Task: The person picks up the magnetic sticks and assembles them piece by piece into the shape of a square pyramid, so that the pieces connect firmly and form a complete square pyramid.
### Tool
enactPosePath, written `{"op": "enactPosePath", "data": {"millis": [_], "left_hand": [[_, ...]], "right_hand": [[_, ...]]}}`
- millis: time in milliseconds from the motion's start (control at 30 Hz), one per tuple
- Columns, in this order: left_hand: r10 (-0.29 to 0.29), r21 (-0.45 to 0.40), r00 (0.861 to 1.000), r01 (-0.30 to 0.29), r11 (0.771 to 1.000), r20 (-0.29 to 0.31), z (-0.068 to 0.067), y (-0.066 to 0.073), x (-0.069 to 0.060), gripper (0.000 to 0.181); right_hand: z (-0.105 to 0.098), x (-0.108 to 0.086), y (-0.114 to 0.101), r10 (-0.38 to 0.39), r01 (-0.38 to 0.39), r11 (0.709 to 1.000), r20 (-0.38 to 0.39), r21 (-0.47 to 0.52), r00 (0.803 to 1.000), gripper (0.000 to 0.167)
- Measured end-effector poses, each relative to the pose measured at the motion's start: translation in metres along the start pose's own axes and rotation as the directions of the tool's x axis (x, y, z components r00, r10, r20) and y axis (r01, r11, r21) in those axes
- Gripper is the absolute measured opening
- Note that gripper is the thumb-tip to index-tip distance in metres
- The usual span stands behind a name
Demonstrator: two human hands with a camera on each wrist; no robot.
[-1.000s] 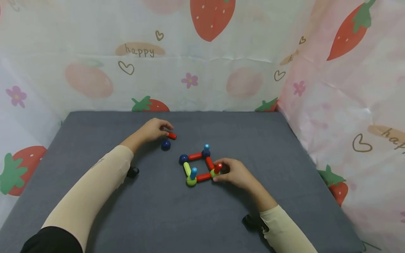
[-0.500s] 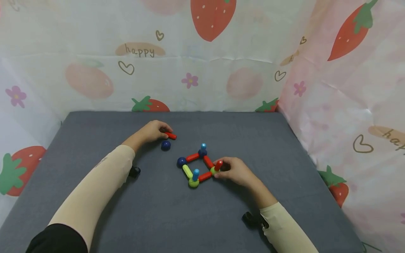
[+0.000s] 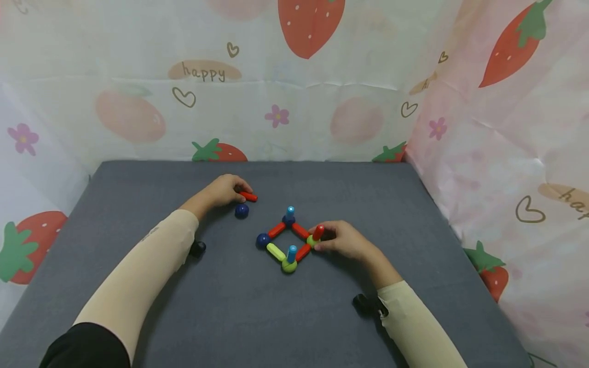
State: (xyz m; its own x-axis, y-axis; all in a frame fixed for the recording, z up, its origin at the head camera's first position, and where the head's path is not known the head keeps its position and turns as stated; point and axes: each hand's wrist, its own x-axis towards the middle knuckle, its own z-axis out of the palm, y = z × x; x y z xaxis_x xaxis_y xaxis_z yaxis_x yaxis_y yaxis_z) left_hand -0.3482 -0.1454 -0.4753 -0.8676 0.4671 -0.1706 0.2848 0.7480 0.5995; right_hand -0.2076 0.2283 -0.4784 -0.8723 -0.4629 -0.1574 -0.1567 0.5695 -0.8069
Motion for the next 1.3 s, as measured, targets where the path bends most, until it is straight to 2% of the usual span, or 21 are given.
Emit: {"op": "enactPosePath", "data": {"millis": [267,633,800,967,1133,1300], "left_hand": [[0.004,0.018,1.0,-0.003,1.0,-0.016,-0.002,0.003,-0.002,0.028],[0.006,-0.033,0.988,-0.011,0.999,-0.155,-0.014,0.009,-0.019,0.025],[0.006,-0.079,0.978,-0.023,0.997,-0.21,-0.018,0.02,-0.033,0.025],[0.022,-0.114,0.969,-0.051,0.992,-0.245,-0.017,0.037,-0.053,0.026],[0.044,-0.157,0.964,-0.088,0.984,-0.261,-0.01,0.055,-0.074,0.028],[0.048,-0.217,0.963,-0.108,0.97,-0.266,0.001,0.066,-0.091,0.028]], "right_hand": [[-0.005,0.007,0.0,-0.005,0.005,1.0,0.047,0.004,0.999,0.038],[-0.007,0.009,0.002,-0.016,0.016,1.0,0.056,0.0,0.998,0.039],[-0.006,0.008,0.003,-0.009,0.009,1.0,0.053,-0.001,0.999,0.038],[-0.005,0.008,0.002,-0.004,0.005,1.0,0.042,-0.009,0.999,0.039],[-0.005,0.007,0.002,-0.001,0.002,1.0,0.039,-0.019,0.999,0.041],[-0.005,0.007,0.002,-0.004,0.005,0.999,0.039,-0.032,0.999,0.042]]}}
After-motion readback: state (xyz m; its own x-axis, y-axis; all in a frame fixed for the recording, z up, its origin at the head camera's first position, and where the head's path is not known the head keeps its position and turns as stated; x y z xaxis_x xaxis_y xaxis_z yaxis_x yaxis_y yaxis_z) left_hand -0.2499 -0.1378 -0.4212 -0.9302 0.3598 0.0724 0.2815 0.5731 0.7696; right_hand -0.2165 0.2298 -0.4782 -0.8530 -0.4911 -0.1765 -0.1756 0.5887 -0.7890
